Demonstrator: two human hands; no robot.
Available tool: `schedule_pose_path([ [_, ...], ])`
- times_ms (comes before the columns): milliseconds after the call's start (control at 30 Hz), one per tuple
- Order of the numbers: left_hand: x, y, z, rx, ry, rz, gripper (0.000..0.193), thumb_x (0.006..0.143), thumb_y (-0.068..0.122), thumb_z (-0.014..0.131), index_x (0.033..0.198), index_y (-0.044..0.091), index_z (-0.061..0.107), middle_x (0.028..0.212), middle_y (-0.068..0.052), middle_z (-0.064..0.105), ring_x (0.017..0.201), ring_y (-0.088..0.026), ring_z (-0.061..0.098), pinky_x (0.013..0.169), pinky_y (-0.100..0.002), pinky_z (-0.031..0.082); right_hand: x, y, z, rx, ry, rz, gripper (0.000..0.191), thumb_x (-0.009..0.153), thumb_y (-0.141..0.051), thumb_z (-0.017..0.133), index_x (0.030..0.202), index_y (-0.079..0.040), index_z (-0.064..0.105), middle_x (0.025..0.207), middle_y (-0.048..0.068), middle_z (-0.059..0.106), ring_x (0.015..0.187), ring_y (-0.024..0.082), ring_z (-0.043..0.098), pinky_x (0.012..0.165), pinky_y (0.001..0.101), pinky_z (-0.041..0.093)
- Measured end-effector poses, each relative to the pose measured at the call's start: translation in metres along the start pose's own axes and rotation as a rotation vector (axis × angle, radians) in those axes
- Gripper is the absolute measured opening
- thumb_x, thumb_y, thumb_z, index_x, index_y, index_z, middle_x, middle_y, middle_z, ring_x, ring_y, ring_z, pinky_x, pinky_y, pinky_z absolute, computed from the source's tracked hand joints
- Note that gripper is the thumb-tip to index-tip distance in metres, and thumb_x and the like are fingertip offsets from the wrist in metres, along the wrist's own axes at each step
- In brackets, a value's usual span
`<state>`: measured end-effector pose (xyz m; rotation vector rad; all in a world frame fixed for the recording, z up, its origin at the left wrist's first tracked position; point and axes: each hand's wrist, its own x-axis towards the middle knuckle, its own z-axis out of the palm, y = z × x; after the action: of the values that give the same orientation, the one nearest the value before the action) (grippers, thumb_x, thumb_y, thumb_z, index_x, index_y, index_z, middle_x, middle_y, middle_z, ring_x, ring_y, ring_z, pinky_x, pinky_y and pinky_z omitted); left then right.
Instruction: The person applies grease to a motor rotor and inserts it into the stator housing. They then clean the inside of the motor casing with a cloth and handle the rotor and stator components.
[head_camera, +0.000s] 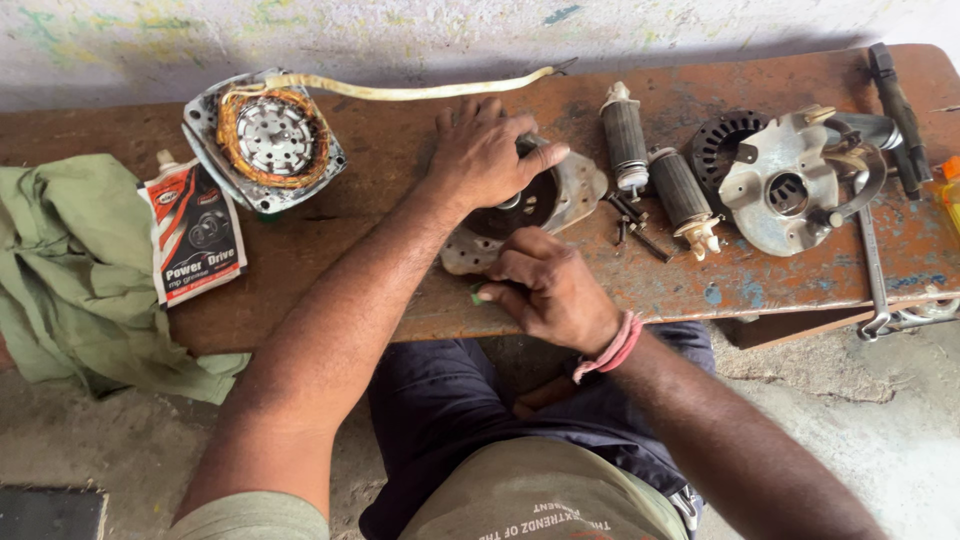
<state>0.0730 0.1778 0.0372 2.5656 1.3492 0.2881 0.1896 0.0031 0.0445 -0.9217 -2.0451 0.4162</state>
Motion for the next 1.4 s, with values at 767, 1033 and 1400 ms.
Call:
schedule_pose_path([
  [767,-0.034,0.001,-0.011,0.026,0.237,0.063,0.068,0.081,0.077,0.068,0.114,0.019,0.079,0.11,-0.015,0.064,0.111,-0.033,0.052,0.095,-0.055,0.037,0.034,0.029,-0.041,-0.503,0.403,0.296,0.026,0.085,-0.008,0.085,0.081,-0.001,0.061,0.087,0.018,0.062,0.077,0.042,0.063,0.066,0.0512,0.048],
  [1033,-0.03,0.003,-0.013,0.015,0.192,0.01,0.065,0.081,0.075,0.068,0.113,0.02,0.079,0.115,-0.017,0.064,0.114,-0.035,0.052,0.099,-0.056,0.035,0.011,0.016,-0.039,-0.493,0.366,0.352,0.025,0.085,-0.009,0.084,0.081,-0.002,0.06,0.085,0.018,0.06,0.076,0.041,0.062,0.066,0.0515,0.047],
  [1400,-0.03,0.01,-0.015,-0.046,0.13,-0.078,0.046,0.091,0.058,0.07,0.115,0.02,0.077,0.115,-0.013,0.065,0.113,-0.031,0.056,0.102,-0.055,0.038,0.009,0.031,-0.033,-0.563,0.357,0.313,0.029,0.086,-0.01,0.087,0.081,0.0,0.06,0.086,0.019,0.06,0.078,0.043,0.06,0.066,0.0521,0.045],
])
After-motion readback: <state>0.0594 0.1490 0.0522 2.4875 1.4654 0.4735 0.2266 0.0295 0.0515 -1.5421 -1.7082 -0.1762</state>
